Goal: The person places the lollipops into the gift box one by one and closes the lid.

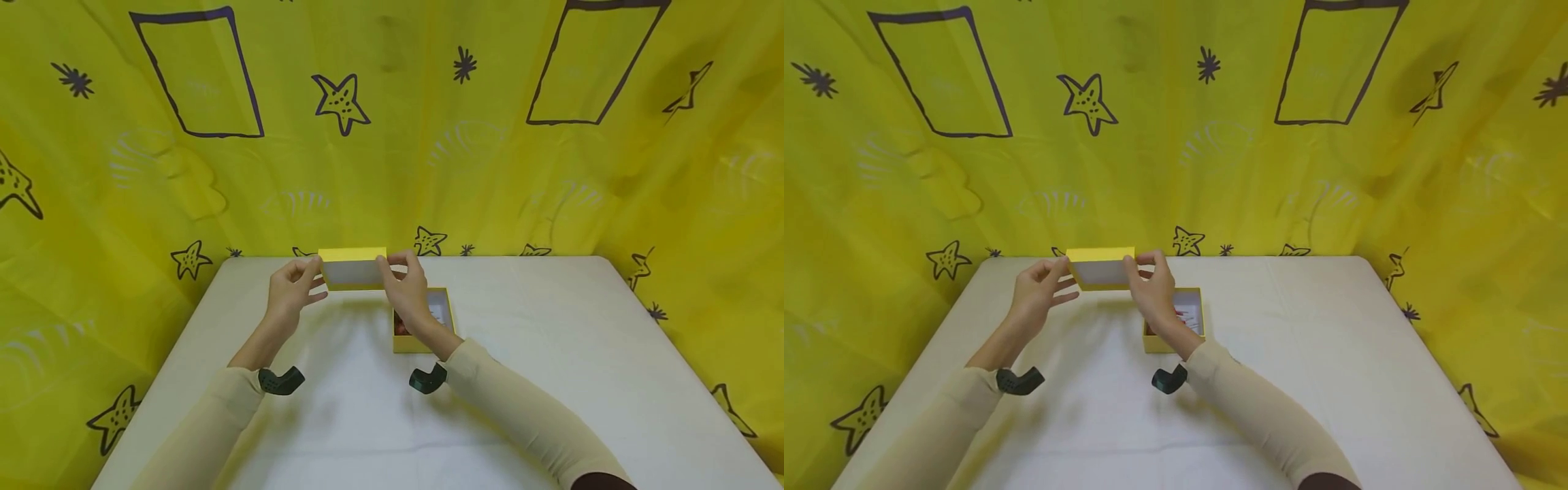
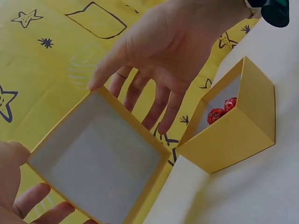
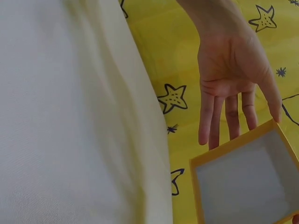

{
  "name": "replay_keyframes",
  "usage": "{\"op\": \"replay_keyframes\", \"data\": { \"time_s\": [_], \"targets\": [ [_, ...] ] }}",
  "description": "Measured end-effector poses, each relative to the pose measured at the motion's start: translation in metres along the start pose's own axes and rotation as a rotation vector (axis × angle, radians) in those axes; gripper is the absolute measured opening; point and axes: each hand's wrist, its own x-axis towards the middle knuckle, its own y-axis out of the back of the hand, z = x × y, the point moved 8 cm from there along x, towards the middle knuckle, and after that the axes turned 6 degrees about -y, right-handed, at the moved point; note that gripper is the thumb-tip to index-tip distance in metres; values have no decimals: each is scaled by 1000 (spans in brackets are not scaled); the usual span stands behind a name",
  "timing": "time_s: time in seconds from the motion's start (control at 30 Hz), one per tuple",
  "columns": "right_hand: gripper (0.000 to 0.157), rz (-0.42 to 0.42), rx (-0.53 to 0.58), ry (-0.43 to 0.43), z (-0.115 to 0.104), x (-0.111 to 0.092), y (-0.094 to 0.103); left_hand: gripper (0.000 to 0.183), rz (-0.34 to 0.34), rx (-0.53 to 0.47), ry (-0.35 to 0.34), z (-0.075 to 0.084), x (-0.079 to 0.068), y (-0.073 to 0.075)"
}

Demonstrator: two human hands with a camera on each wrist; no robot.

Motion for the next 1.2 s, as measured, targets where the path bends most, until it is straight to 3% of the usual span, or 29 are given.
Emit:
{"op": "replay_keyframes", "data": {
  "time_s": [0.1,0.33,0.57,0.9,1.2],
  "targets": [
    [36,-24,9,5,1,0,1,38,-23,-29,-5,-1,-1,-2],
    [43,-108,24,26,5,1,5,47,-116,-10,-54,1,-4,-4],
    [48,-184,31,98,8,3,16,46,-225,-39,-86,0,-7,-9],
    [38,-277,-41,124,5,1,43,45,-354,-99,-91,-9,-12,-20],
    [45,-467,-53,132,4,-1,62,53,-436,-53,-102,-19,-17,-32]
  ]
}}
